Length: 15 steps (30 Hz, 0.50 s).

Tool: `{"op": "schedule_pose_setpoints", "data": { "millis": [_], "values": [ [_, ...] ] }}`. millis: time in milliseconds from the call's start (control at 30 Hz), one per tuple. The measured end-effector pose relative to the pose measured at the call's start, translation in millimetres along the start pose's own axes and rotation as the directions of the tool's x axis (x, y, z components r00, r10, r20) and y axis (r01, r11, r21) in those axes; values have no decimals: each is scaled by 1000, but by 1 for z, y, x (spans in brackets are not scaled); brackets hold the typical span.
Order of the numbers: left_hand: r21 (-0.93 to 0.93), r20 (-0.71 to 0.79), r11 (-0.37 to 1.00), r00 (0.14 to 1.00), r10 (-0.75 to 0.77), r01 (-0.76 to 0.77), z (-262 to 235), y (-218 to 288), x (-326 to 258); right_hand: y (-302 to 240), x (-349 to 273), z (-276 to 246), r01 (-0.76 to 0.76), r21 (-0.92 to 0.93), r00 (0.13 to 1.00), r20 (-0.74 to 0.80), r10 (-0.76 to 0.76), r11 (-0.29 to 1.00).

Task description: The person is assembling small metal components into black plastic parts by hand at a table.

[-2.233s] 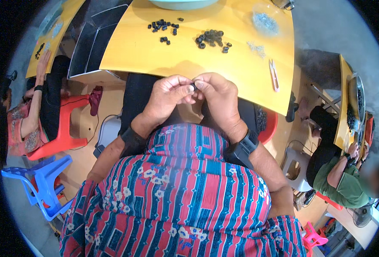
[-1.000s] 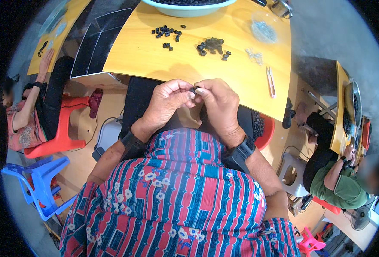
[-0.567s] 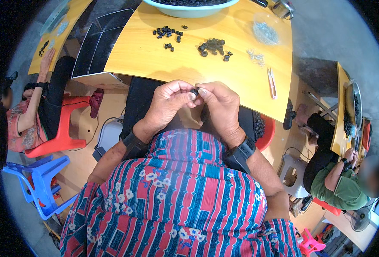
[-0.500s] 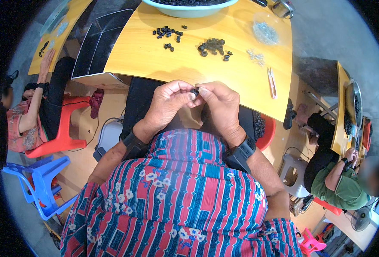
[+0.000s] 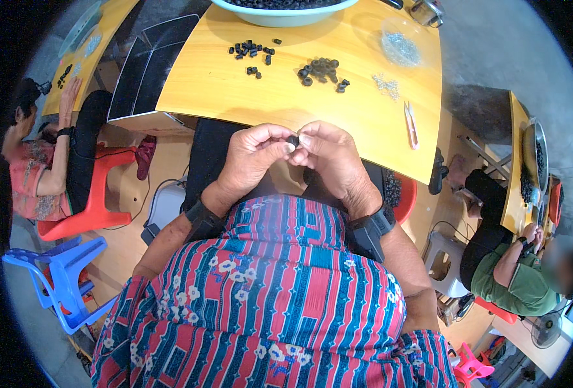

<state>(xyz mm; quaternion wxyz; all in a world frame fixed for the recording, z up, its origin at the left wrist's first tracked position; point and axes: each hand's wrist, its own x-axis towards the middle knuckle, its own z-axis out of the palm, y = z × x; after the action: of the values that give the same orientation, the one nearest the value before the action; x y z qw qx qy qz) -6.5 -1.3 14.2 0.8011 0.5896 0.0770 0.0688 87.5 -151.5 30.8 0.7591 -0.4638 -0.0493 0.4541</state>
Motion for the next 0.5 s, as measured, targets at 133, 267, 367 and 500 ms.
{"op": "schedule_pose_setpoints", "data": {
  "millis": [133, 267, 367, 500],
  "values": [
    [124, 5, 988, 996, 94, -94, -2, -1, 1, 0, 1, -7, -70, -29, 995, 72, 71, 997],
    [152, -2, 981, 992, 126, -124, -1, 2, 1, 1, -1, -11, -99, -40, 981, 165, 104, 994],
    [186, 2, 973, 991, 136, -134, -2, -2, 1, 2, -2, -11, -102, -26, 979, 177, 105, 994],
    [188, 12, 972, 990, 143, -143, -1, -3, 1, 4, -1, -15, -79, -20, 972, 221, 82, 997]
  ]
}}
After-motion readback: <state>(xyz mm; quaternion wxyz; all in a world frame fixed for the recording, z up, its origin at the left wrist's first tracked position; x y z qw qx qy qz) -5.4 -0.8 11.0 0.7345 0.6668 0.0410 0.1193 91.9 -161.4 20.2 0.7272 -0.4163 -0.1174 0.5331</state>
